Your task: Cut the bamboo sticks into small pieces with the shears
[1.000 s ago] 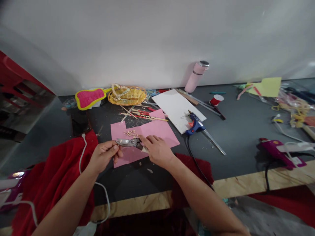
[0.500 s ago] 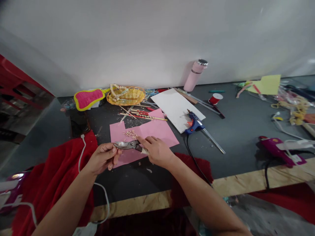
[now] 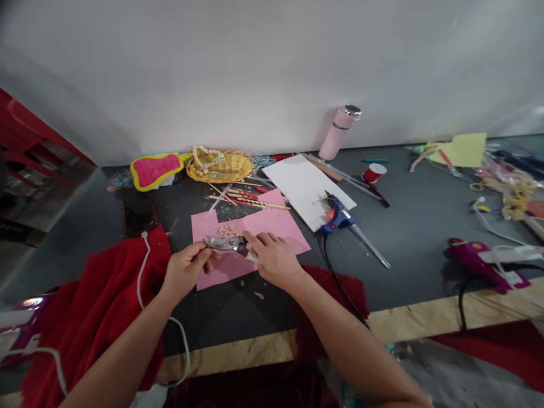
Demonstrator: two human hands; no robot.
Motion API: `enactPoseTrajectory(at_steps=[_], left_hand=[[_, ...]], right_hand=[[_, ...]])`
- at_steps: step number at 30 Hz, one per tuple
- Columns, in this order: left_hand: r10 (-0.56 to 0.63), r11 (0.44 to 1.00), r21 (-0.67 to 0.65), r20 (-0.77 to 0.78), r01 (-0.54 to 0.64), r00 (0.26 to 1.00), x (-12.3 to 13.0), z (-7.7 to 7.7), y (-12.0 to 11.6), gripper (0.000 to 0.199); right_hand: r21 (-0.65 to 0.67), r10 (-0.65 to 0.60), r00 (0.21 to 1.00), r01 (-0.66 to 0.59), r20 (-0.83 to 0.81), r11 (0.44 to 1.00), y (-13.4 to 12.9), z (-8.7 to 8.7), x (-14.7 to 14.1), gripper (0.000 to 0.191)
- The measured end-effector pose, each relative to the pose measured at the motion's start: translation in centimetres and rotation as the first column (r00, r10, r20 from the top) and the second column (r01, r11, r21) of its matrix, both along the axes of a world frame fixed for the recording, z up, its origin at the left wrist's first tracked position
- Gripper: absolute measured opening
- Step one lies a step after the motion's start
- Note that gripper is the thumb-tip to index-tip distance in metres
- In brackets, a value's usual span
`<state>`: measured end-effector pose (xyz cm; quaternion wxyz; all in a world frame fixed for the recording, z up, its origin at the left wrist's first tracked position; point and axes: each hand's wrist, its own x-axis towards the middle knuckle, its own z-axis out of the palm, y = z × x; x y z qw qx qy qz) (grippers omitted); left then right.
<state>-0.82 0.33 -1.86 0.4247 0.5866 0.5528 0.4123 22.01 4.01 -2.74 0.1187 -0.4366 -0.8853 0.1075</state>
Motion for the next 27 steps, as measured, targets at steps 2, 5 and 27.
enactPoseTrajectory(at_steps=[2,5,27], left_hand=[[-0.020,1.000,-0.014,0.010,0.020,1.000,-0.17,-0.02,-0.06,0.024],[-0.061,0.997,-0.048,0.038,0.063,0.997,-0.53,-0.01,-0.10,0.027],[-0.009,0.937,-0.303,0.474,0.172,0.880,-0.62,0.54,-0.14,0.035]], right_hand=[[0.010,0.016,1.000,-0.016,-0.008,1.000,-0.01,0.06,0.09,0.052],[-0.002,0.040,0.999,-0.040,-0.016,0.999,-0.13,0.20,0.19,0.053],[-0.057,0.104,0.994,-0.106,-0.037,0.993,-0.04,-0.14,0.13,0.064]])
